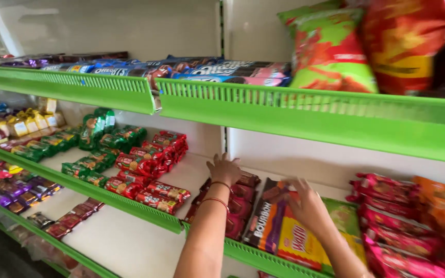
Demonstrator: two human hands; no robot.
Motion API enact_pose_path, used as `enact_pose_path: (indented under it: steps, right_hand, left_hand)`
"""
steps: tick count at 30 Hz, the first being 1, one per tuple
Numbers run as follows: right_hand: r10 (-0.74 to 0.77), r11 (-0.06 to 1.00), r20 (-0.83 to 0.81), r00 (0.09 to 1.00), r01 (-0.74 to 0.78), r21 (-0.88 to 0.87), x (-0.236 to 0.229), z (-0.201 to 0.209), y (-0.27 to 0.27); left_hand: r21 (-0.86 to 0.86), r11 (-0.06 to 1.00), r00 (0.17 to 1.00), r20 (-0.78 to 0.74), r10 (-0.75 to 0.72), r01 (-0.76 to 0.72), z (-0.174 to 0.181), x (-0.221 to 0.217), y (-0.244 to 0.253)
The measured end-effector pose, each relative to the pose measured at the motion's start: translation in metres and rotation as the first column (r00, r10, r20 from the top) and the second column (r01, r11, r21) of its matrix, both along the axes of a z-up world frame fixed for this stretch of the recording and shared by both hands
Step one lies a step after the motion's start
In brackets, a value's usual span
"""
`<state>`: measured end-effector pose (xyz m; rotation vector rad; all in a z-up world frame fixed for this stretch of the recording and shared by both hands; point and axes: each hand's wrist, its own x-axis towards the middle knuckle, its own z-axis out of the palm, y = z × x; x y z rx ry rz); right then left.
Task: Organize snack packages on grocery store shelves.
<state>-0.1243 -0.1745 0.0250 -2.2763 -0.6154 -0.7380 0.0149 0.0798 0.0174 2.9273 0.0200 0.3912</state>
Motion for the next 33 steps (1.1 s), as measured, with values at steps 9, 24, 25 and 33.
enact_pose_path:
  steps: [9, 24, 25, 33]
  right_hand:
    - [-0.147, 0.940, -0.166, 0.975, 0.086, -0.330, 0.161, -0.054, 0.077]
    - [-0.142, 0.944, -0.154, 0.978, 0.087, -0.319, 0.174, -0.099, 0.096]
    - [-0.165, 0.941, -0.154, 0.974, 0.108, -0.320, 0.168, -0.096, 0.096]
    - [-0.118, 0.953, -0.198, 0.973, 0.055, -0.298, 0.051, -0.014, 0.071]
  left_hand:
    - [-0.178, 0.984, 0.992, -0.120, -0.049, 0.027, -0.018, 0.012, 0.040]
    - [-0.006, 0.999, 0.999, -0.031, -0.034, 0.033, -0.029, 0.007, 0.055]
    - [-0.008, 0.998, 0.998, -0.032, -0.057, 0.056, -0.027, 0.003, 0.051]
    - [0.036, 0.999, 0.997, -0.075, -0.023, 0.026, -0.015, -0.027, 0.023]
